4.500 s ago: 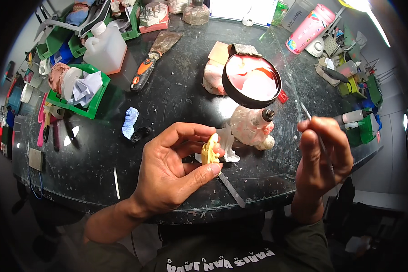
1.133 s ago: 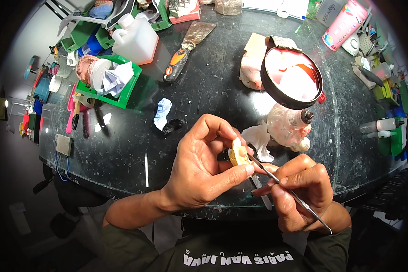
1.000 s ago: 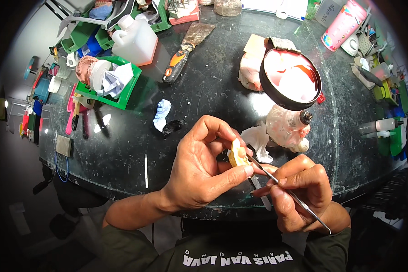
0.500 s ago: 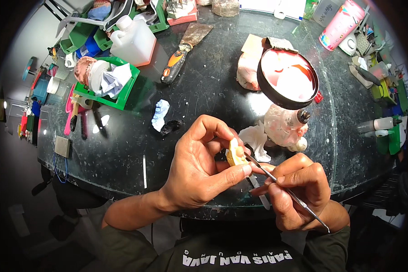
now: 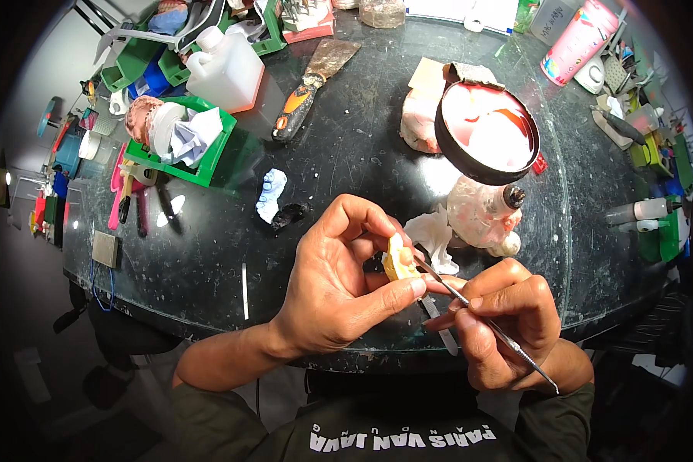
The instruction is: The person applies and shapes wax onto the teeth of a dental cast using a metal sculpting tool while holding and rotating the cast by hand.
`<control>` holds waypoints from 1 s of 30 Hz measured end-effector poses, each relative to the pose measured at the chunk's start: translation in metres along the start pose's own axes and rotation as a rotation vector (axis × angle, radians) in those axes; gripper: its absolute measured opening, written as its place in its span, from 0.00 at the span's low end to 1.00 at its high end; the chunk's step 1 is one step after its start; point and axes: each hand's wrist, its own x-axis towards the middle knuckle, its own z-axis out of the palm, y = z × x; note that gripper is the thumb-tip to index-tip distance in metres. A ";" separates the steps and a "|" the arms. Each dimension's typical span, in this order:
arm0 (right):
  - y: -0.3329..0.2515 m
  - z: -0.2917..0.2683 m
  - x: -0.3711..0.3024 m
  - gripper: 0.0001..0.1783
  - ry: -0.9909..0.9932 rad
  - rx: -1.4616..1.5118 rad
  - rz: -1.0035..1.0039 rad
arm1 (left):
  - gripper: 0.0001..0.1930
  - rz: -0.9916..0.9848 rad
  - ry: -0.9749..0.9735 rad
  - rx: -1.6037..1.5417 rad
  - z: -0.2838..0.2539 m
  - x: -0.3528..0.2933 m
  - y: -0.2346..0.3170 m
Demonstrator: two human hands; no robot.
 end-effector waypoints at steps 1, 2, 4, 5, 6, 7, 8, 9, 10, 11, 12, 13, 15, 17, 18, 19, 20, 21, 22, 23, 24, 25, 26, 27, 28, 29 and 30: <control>0.000 0.000 0.000 0.10 0.012 0.030 0.006 | 0.25 0.002 -0.002 0.002 0.000 0.000 0.000; 0.001 0.000 0.000 0.10 0.011 0.031 0.006 | 0.25 0.002 -0.001 0.002 0.000 0.000 0.000; 0.002 -0.001 0.001 0.11 -0.026 -0.034 -0.029 | 0.25 -0.002 0.008 0.009 0.000 0.000 0.001; 0.002 0.000 0.000 0.11 -0.027 -0.035 -0.030 | 0.25 -0.001 0.008 0.008 0.000 0.000 0.002; 0.002 0.002 -0.001 0.11 0.007 -0.010 -0.018 | 0.25 -0.017 0.006 -0.002 0.001 0.000 0.003; 0.001 0.002 -0.002 0.11 0.042 0.015 -0.006 | 0.25 -0.032 0.005 -0.012 0.001 0.000 0.003; 0.000 0.002 -0.002 0.11 0.041 0.010 -0.007 | 0.25 -0.029 0.002 -0.016 0.001 0.001 0.004; 0.000 0.002 -0.002 0.11 0.048 0.016 -0.005 | 0.25 -0.029 0.002 -0.012 0.001 0.001 0.004; 0.001 0.002 -0.002 0.11 0.054 0.022 -0.003 | 0.25 -0.028 0.002 -0.008 0.000 0.001 0.004; 0.001 0.004 -0.002 0.11 0.050 0.021 -0.005 | 0.25 -0.024 0.004 -0.008 0.000 0.000 0.005; 0.003 0.007 -0.002 0.11 0.087 0.045 -0.011 | 0.25 -0.024 0.020 0.009 -0.001 0.000 0.005; 0.004 0.008 -0.002 0.10 0.123 0.069 -0.016 | 0.25 -0.025 0.036 0.027 -0.001 0.000 0.005; 0.003 0.008 -0.001 0.10 0.112 0.047 -0.012 | 0.25 -0.025 0.046 0.026 0.000 0.000 0.006; 0.001 0.006 -0.002 0.09 0.104 0.019 -0.007 | 0.26 -0.026 0.051 0.022 0.001 0.000 0.006; 0.002 0.004 -0.002 0.09 0.077 0.000 -0.015 | 0.26 -0.016 0.059 0.024 0.001 0.000 0.005; 0.003 0.003 -0.003 0.08 0.049 -0.020 -0.022 | 0.26 -0.007 0.067 0.026 0.001 -0.001 0.004; 0.003 0.003 -0.002 0.08 0.048 -0.019 -0.021 | 0.26 -0.007 0.069 0.025 0.000 -0.001 0.004; 0.003 0.004 -0.001 0.08 0.048 -0.008 -0.028 | 0.26 0.001 0.064 0.036 0.000 -0.001 0.003; 0.003 0.004 -0.001 0.08 0.048 0.003 -0.034 | 0.26 0.008 0.058 0.047 0.000 -0.001 0.003; 0.004 0.003 -0.001 0.08 0.047 0.002 -0.032 | 0.26 0.007 0.059 0.046 0.000 0.000 0.003; 0.004 0.003 -0.001 0.08 0.040 0.014 -0.033 | 0.26 0.003 0.057 0.044 0.000 -0.001 0.004; 0.004 0.002 -0.002 0.08 0.032 0.025 -0.033 | 0.26 0.000 0.055 0.043 0.000 -0.001 0.005; 0.003 0.003 -0.002 0.08 0.033 0.024 -0.032 | 0.26 -0.002 0.054 0.042 0.000 -0.001 0.004; 0.002 0.005 -0.002 0.08 0.042 0.039 -0.009 | 0.26 0.002 0.053 0.044 -0.001 0.000 0.004; 0.001 0.006 -0.002 0.08 0.051 0.054 0.014 | 0.25 0.006 0.052 0.046 -0.001 0.000 0.004; 0.001 0.006 -0.001 0.08 0.052 0.054 0.017 | 0.25 0.004 0.052 0.045 -0.001 0.001 0.003; 0.000 0.006 -0.001 0.08 0.051 0.055 0.026 | 0.25 0.002 0.049 0.035 -0.001 0.001 0.003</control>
